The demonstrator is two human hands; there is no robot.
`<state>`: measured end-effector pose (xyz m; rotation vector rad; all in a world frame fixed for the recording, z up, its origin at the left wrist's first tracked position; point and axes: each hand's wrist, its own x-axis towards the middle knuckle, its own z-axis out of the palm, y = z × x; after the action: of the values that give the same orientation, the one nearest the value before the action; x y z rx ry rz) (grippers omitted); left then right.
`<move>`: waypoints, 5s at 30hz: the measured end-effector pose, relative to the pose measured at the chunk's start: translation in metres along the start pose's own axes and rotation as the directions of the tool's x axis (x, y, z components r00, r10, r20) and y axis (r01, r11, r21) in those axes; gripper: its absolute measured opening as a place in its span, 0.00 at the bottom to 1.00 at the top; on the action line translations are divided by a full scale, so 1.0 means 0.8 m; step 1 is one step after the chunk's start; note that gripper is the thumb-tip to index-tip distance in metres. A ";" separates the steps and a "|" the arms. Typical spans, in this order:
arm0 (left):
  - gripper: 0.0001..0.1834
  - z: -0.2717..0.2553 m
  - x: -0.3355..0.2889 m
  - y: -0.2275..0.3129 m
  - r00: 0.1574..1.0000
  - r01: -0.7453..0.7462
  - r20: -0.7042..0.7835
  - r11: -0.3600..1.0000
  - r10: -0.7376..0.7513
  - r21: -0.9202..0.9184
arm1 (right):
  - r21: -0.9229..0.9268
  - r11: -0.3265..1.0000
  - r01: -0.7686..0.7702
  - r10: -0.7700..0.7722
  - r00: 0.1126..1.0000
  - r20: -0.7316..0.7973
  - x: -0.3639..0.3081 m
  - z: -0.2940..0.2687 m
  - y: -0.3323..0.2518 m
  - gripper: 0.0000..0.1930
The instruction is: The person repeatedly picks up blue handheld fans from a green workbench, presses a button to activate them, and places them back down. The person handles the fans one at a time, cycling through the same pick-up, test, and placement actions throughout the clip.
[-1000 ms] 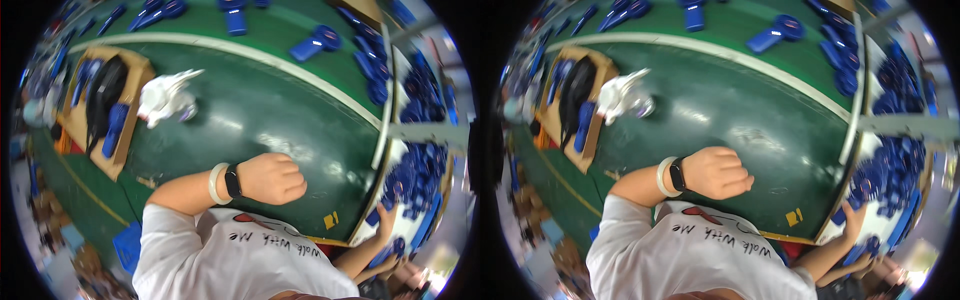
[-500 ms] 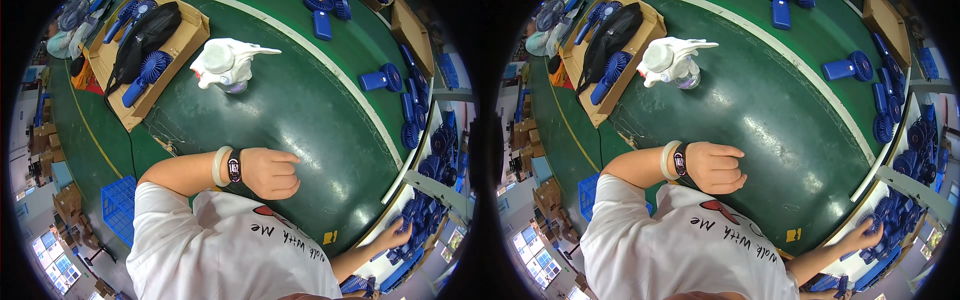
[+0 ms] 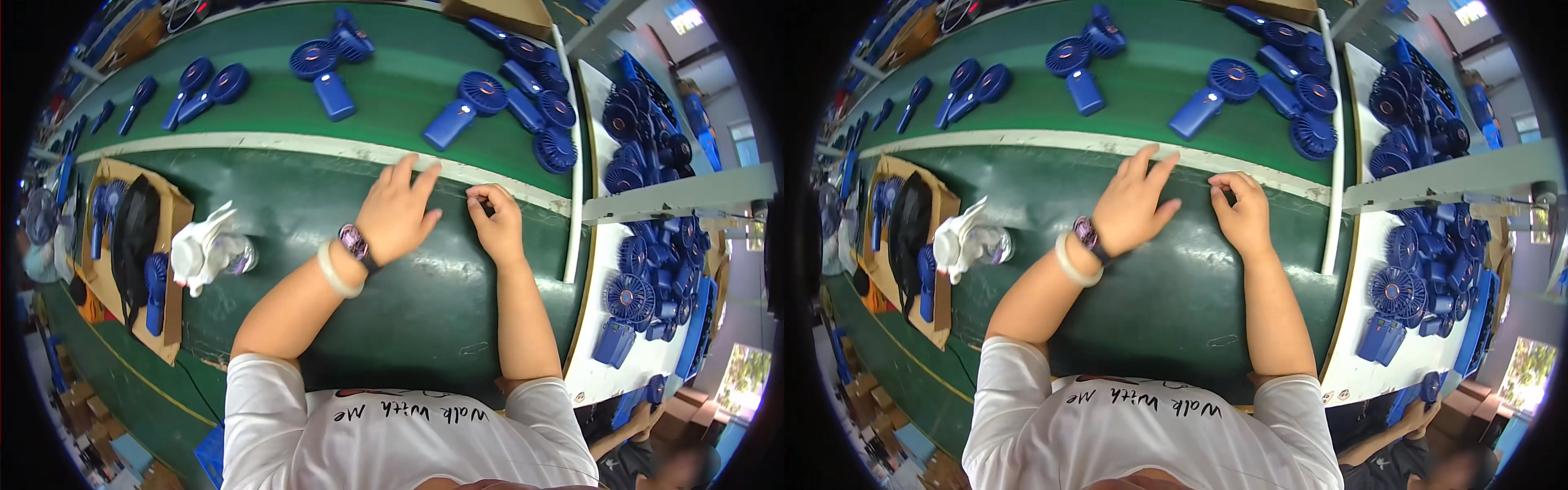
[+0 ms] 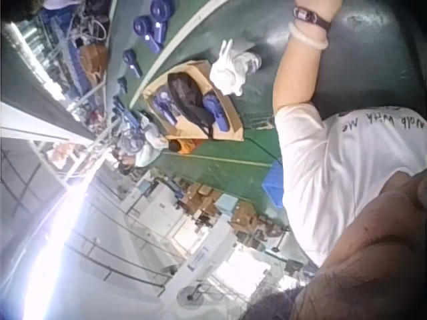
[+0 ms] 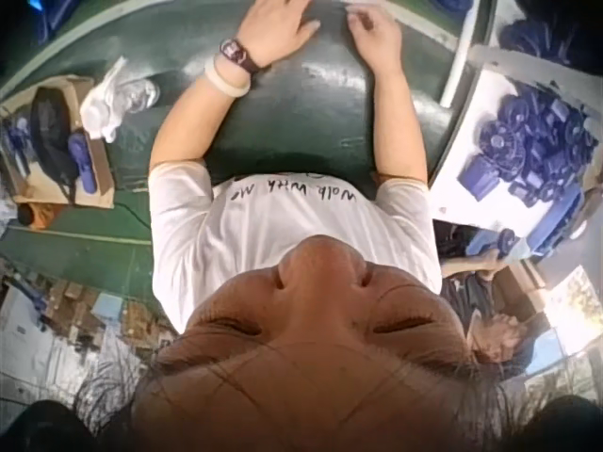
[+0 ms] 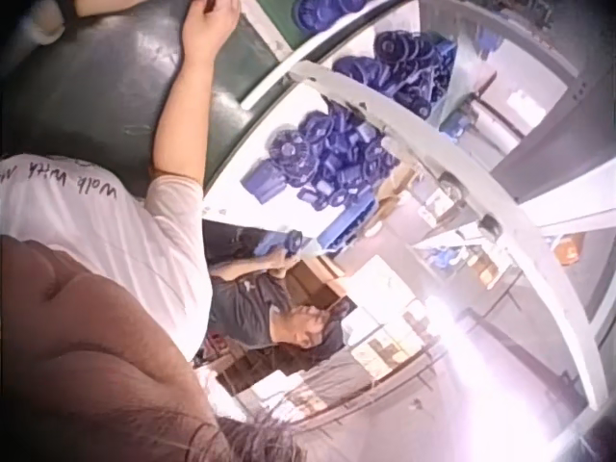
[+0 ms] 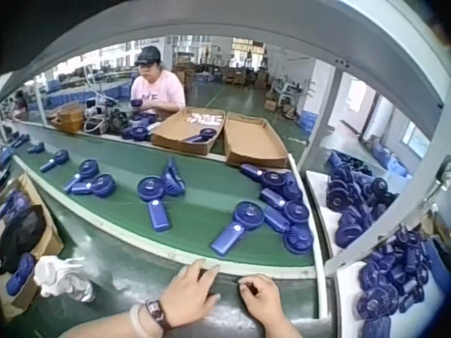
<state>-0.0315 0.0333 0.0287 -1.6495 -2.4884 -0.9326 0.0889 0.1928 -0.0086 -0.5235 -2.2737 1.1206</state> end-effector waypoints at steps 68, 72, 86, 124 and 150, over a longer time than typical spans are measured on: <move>0.23 0.021 -0.093 0.017 0.913 0.264 0.325 -0.249 -0.247 -0.932 | -0.120 0.993 -0.006 0.000 0.999 -0.049 -0.003 0.009 0.006 0.06; 0.24 0.022 -0.093 0.019 0.915 0.234 0.300 -0.250 -0.270 -0.940 | -0.175 0.984 0.027 -0.037 0.998 -0.057 -0.003 0.013 0.001 0.06; 0.24 0.016 -0.088 0.007 0.916 0.221 0.319 -0.356 -0.244 -0.908 | -0.505 0.822 0.263 -0.284 0.958 0.037 0.058 0.023 -0.005 0.17; 0.33 0.005 -0.085 0.017 0.880 0.198 0.289 -0.264 -0.376 -0.944 | 0.887 0.035 -0.460 0.105 0.884 0.455 -0.021 0.037 -0.038 0.23; 0.36 0.017 -0.090 0.005 0.922 0.174 0.263 -0.303 -0.285 -0.937 | 0.784 0.462 -0.415 0.233 0.910 0.344 -0.020 0.034 -0.043 0.17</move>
<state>0.0077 -0.0192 -0.0037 -0.6800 -1.5219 -3.6917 0.0810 0.1480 0.0011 -0.4421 -1.4392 2.3681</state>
